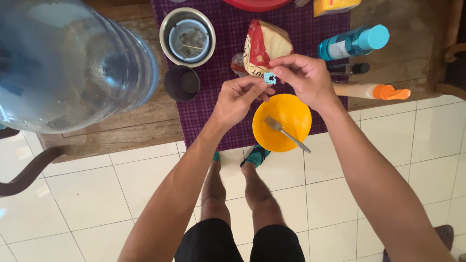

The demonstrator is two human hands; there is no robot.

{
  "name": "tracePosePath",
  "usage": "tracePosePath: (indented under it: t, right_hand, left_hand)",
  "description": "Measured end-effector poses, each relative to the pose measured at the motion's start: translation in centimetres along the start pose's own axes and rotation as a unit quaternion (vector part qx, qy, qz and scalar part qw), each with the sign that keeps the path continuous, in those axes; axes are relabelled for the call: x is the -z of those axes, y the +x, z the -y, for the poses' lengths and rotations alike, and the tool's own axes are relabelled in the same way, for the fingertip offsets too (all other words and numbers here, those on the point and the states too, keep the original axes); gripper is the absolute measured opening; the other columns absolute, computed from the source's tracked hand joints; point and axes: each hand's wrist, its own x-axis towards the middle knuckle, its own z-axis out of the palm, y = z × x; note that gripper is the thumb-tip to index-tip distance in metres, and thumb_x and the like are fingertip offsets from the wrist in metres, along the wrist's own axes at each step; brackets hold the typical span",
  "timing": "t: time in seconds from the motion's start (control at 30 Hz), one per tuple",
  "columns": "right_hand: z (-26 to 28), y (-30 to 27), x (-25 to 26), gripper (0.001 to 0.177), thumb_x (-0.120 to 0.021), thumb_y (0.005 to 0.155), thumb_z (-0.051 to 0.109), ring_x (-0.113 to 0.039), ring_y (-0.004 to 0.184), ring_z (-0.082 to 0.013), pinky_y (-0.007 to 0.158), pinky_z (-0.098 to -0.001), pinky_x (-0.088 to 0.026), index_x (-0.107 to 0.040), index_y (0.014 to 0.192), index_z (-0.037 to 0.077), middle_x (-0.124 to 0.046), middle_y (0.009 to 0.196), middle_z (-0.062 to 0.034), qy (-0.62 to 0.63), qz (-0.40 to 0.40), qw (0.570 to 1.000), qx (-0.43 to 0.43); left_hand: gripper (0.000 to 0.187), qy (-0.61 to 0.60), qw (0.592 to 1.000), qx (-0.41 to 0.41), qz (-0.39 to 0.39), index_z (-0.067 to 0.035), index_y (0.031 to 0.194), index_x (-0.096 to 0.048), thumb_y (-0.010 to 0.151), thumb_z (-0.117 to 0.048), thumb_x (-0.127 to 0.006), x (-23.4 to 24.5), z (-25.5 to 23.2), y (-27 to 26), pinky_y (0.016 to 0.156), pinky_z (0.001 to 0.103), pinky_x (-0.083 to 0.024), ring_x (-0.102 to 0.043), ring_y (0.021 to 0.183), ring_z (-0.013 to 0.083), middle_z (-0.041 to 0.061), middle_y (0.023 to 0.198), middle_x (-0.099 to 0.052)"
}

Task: Tidying up various items from a drawer and a cluttered desk, and moving objects between rooms.

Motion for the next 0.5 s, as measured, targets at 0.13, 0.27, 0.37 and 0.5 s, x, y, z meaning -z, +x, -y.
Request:
tracePosePath:
  t: [0.13,0.27,0.37,0.5]
  right_hand:
    - [-0.2,0.5,0.0,0.018,-0.074,0.100,0.013,-0.061,0.076,-0.0032,0.069,-0.0190,-0.051,-0.077,0.116,0.005,-0.074,0.094,0.0019,-0.012,-0.007,1.000,-0.027]
    - [-1.4,1.7,0.3,0.019,-0.073,0.102,0.013,-0.061,0.079,-0.0029,0.071,-0.0193,-0.051,-0.077,0.118,0.004,-0.074,0.094,0.0008,-0.041,-0.029,0.998,-0.026]
    - [-2.4,3.1,0.8,0.019,-0.072,0.103,0.012,-0.066,0.086,-0.0032,0.077,-0.0197,-0.054,-0.075,0.119,0.003,-0.076,0.100,-0.0001,-0.045,-0.054,0.997,-0.012]
    - [-3.4,5.0,1.1,0.018,-0.073,0.102,0.012,-0.068,0.087,-0.0044,0.077,-0.0209,-0.055,-0.074,0.117,0.003,-0.077,0.100,-0.0022,-0.059,-0.075,0.995,-0.029]
  left_hand:
    - [0.022,0.037,0.999,0.029,-0.014,0.006,0.114,-0.071,0.108,-0.009,-0.056,0.0,-1.0,0.5,0.082,0.029,-0.059,-0.071,0.088,0.0142,0.013,0.105,-0.077]
    - [0.020,0.247,0.962,0.024,-0.113,-0.001,0.116,-0.070,0.106,-0.010,-0.057,0.0,-2.6,0.7,0.078,0.030,-0.060,-0.073,0.083,0.0156,0.012,0.098,-0.077]
    - [0.021,0.390,0.906,-0.038,-0.161,-0.003,0.121,-0.069,0.101,-0.009,-0.062,0.6,-3.7,0.7,0.080,0.032,-0.061,-0.075,0.092,0.0204,0.014,0.107,-0.075]
    - [0.029,0.431,0.879,-0.141,-0.146,-0.001,0.126,-0.065,0.097,-0.004,-0.065,1.2,-4.9,0.4,0.087,0.036,-0.059,-0.072,0.112,0.0317,0.020,0.134,-0.065]
